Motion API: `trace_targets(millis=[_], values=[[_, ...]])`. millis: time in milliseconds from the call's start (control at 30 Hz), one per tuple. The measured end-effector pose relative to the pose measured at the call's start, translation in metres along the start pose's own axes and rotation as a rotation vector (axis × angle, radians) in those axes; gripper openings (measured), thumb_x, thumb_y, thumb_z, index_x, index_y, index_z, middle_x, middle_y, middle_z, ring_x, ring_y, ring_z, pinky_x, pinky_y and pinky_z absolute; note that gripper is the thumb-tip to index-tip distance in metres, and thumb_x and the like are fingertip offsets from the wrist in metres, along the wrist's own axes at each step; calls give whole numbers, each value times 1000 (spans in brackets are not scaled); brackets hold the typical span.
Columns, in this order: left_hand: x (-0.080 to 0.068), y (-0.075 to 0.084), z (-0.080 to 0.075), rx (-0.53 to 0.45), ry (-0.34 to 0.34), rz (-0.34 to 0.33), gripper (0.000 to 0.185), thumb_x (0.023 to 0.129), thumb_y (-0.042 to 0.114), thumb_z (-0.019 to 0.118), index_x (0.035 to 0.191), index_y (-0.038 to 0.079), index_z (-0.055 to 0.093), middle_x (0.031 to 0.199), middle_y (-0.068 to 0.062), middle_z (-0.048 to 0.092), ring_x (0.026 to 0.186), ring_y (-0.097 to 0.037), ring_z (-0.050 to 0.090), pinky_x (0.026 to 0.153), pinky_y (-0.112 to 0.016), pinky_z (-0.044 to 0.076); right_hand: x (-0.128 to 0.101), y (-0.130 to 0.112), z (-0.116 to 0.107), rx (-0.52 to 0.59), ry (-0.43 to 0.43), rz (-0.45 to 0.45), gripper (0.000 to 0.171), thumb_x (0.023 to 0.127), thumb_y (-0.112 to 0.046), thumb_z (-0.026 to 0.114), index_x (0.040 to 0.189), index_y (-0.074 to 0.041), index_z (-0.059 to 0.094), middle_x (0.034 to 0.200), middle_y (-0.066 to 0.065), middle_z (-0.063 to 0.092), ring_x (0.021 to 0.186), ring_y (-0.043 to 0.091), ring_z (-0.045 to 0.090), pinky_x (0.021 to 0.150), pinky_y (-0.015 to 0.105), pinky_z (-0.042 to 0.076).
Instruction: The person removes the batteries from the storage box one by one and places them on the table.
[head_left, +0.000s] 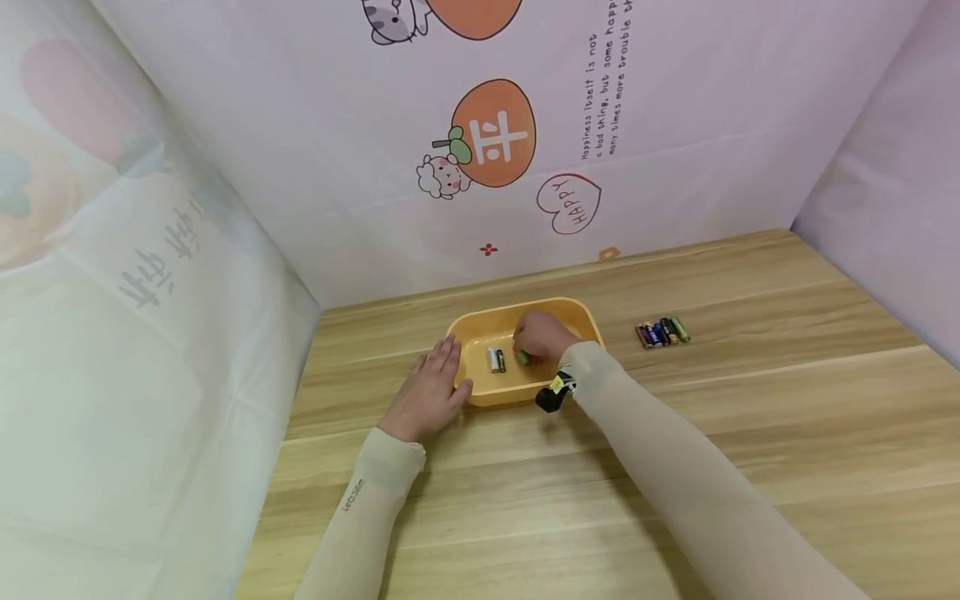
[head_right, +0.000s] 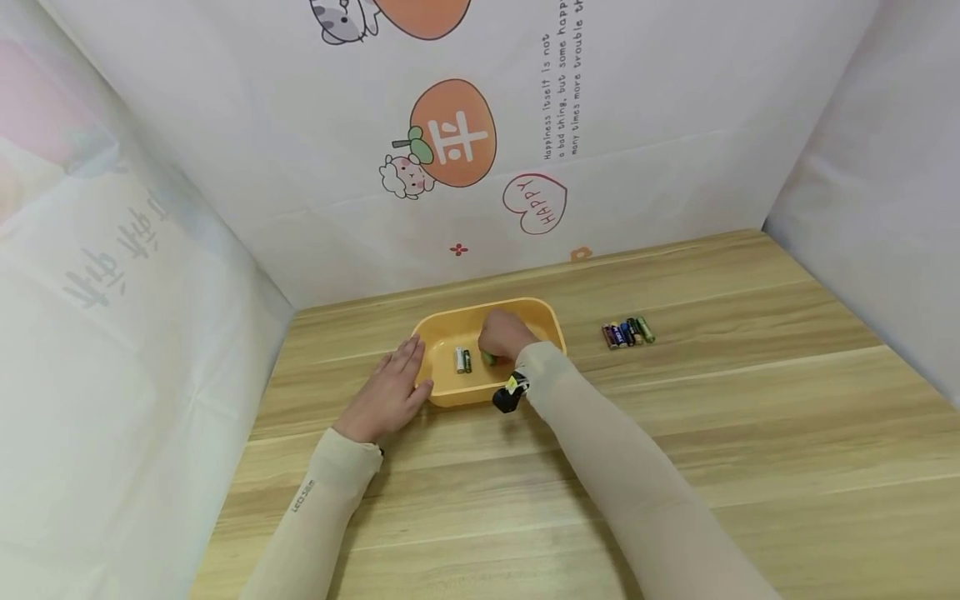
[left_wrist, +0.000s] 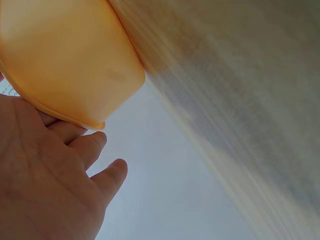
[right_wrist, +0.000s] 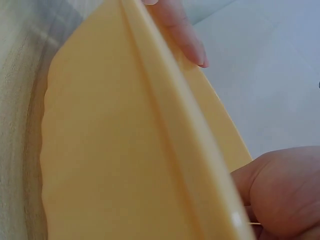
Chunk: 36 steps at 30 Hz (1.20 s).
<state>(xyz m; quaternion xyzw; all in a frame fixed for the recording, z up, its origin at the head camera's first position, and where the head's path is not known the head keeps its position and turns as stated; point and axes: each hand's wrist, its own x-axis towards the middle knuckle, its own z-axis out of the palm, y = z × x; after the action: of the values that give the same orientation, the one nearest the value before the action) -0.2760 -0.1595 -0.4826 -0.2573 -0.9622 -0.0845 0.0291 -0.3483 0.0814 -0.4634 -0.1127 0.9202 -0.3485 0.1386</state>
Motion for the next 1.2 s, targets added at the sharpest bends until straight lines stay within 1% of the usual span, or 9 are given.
trace_targets(millis=[167,300,467,600,733,967,1200], values=[[0,1,0,-1,-3,-2,66,104,40,37,154,2,18,162,-8,7,147,-22,7,116,-47,13,-4,0,-3,34,-1,21,20,91,-8,59,77,0,71,57,3,53,48,14,47,48,28,41],[-1,2,-1,-3,-6,-10,66,104,40,37,154,2,18,162,-8,7,147,-23,8,117,-46,12,-7,0,-6,57,-2,39,15,90,-8,61,87,0,73,67,6,61,54,16,53,52,28,45],[-1,2,-1,2,-10,-13,67,104,41,38,155,3,16,162,-7,6,147,-23,7,117,-46,12,-7,2,-7,74,1,59,18,90,-8,61,101,1,73,78,9,66,62,19,60,56,29,50],[-2,3,-1,4,-12,-12,67,104,40,37,155,3,16,162,-8,6,147,-22,6,116,-46,13,-8,2,-8,96,0,67,23,90,-8,61,109,2,71,84,10,68,65,20,63,58,31,53],[-2,3,-2,4,-14,-11,66,104,40,37,155,3,16,162,-8,6,147,-23,6,117,-46,13,-11,-1,-11,105,3,62,26,90,-7,60,112,3,70,87,11,68,67,20,64,61,33,55],[-2,3,-1,3,-14,-8,66,104,41,36,155,3,15,162,-8,5,147,-23,7,117,-46,12,-15,-4,-17,130,-10,52,30,92,-9,58,118,3,67,97,12,67,75,23,65,68,37,58],[-2,3,-1,-2,-7,-10,66,104,40,37,155,3,16,162,-7,6,147,-23,8,117,-45,10,-19,-8,-23,156,-16,45,31,92,-8,58,119,4,66,99,12,66,77,22,65,69,35,58]])
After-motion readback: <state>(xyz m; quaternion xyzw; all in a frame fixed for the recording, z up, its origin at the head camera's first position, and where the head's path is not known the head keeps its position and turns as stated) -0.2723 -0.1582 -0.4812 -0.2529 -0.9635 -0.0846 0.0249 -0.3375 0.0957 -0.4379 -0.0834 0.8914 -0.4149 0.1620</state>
